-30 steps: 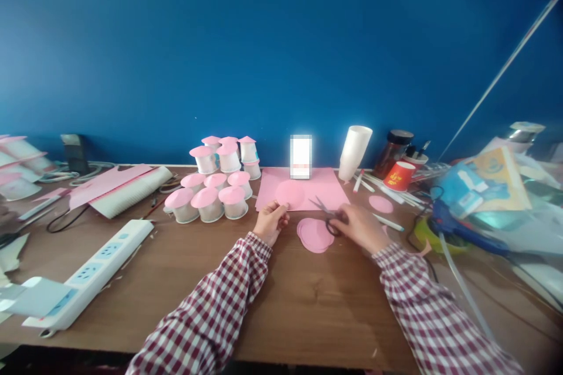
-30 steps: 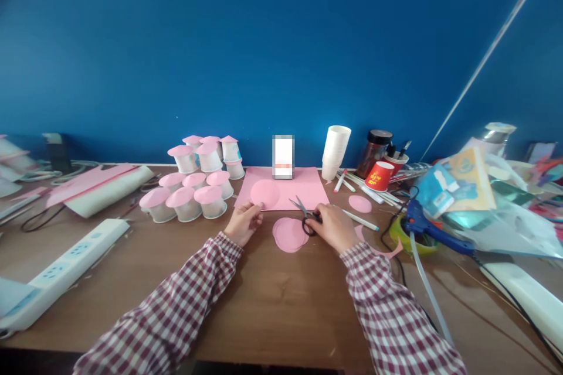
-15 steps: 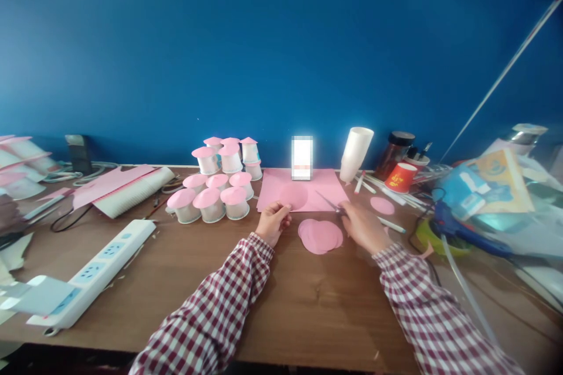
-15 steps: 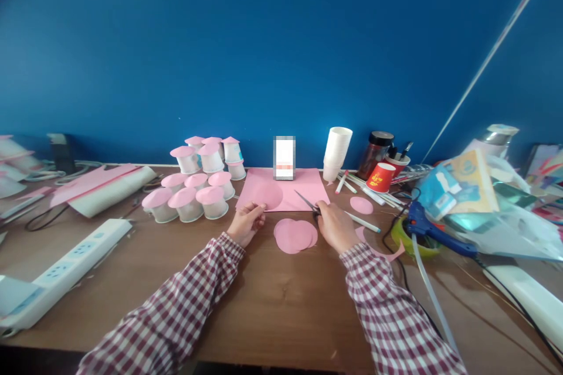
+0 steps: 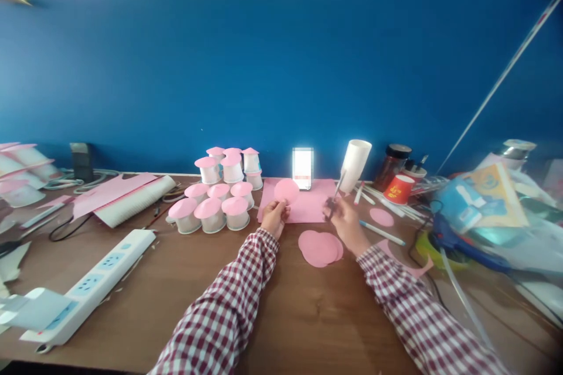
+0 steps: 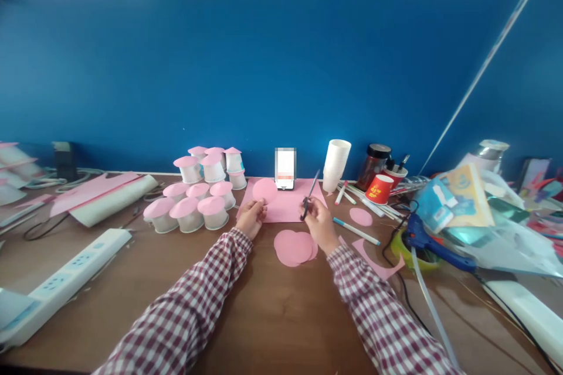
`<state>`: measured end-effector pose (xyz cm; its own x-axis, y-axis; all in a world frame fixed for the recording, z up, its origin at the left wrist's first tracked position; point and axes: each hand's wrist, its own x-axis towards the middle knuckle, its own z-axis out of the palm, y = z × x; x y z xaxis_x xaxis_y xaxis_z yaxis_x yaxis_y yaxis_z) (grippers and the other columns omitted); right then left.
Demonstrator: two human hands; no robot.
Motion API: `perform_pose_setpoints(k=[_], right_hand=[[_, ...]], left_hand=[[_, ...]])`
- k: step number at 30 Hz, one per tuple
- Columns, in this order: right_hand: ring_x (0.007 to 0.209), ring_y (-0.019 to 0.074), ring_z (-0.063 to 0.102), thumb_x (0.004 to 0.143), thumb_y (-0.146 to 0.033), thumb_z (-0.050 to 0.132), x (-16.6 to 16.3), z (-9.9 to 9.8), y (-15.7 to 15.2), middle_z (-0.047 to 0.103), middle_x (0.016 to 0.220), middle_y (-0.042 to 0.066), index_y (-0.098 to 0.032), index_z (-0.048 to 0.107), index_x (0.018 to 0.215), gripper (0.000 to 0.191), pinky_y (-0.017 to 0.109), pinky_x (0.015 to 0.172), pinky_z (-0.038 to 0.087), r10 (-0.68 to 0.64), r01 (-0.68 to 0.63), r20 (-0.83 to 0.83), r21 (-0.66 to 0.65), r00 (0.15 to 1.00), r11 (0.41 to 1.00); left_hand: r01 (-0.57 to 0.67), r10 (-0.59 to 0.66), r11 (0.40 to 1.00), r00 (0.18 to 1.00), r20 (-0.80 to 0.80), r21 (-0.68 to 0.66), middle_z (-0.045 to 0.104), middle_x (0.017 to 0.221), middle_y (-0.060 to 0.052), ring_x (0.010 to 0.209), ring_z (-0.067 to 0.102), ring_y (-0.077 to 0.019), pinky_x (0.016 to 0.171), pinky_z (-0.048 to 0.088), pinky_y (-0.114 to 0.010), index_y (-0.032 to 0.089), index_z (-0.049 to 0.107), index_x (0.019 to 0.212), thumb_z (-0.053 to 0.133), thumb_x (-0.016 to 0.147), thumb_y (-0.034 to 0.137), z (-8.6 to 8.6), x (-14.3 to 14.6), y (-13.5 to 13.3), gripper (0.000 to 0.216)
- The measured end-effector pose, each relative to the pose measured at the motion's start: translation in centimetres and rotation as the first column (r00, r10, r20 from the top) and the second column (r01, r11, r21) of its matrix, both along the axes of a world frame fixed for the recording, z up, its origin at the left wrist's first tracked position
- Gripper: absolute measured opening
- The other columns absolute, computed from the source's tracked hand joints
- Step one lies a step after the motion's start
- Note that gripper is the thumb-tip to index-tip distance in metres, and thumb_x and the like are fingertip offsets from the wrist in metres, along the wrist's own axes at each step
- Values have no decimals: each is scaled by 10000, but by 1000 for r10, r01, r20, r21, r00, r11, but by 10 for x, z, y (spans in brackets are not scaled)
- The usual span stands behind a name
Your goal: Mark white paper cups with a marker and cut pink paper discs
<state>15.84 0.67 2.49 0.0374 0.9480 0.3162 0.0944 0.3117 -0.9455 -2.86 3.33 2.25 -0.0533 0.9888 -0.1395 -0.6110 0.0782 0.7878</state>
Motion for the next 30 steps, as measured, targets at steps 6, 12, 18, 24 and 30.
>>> perform_pose_setpoints(k=[6, 12, 18, 24, 30], right_hand=[[744, 147, 566, 794, -462, 545, -3, -2, 12, 591, 868, 43, -168, 501, 1175, 483, 307, 681, 525, -67, 48, 163, 114, 984, 992], [731, 147, 577, 764, -406, 615, -6, 1, -16, 604, 806, 17, -187, 542, 1151, 451, 275, 686, 499, 141, -138, 308, -31, 941, 990], [663, 127, 543, 765, -399, 611, -12, 2, -22, 611, 776, 25, -160, 591, 1086, 401, 245, 595, 463, 316, -267, 304, -192, 899, 944], [566, 97, 478, 756, -450, 603, -16, 7, -24, 541, 644, -11, -127, 601, 1071, 451, 224, 527, 419, 391, -329, 194, -287, 900, 900], [578, 97, 478, 744, -458, 614, -18, 8, -26, 534, 649, -11, -120, 607, 1039, 448, 233, 556, 425, 400, -335, 156, -327, 903, 884]], left_hand=[[15, -17, 1000, 996, 88, 18, 532, 596, 32, 532, 539, -22, 468, 451, -82, 119, 541, 719, 737, 645, 194, 2, -4, 0, 222], [-17, 17, 1000, 994, 111, -1, 554, 614, 23, 535, 552, -27, 457, 458, -86, 114, 567, 728, 748, 632, 195, 3, -12, -3, 220], [-49, 48, 999, 995, 90, 9, 556, 652, 23, 512, 517, -14, 431, 417, -96, 113, 578, 740, 756, 615, 230, 12, -8, -9, 247], [-64, 63, 998, 995, -71, -5, 496, 513, 40, 460, 465, -22, 415, 354, -115, 102, 574, 688, 774, 556, 329, 18, 1, -16, 330], [-51, 50, 999, 993, -104, -10, 499, 516, 35, 464, 463, -29, 430, 354, -131, 103, 575, 681, 770, 543, 359, 11, 3, -15, 350]])
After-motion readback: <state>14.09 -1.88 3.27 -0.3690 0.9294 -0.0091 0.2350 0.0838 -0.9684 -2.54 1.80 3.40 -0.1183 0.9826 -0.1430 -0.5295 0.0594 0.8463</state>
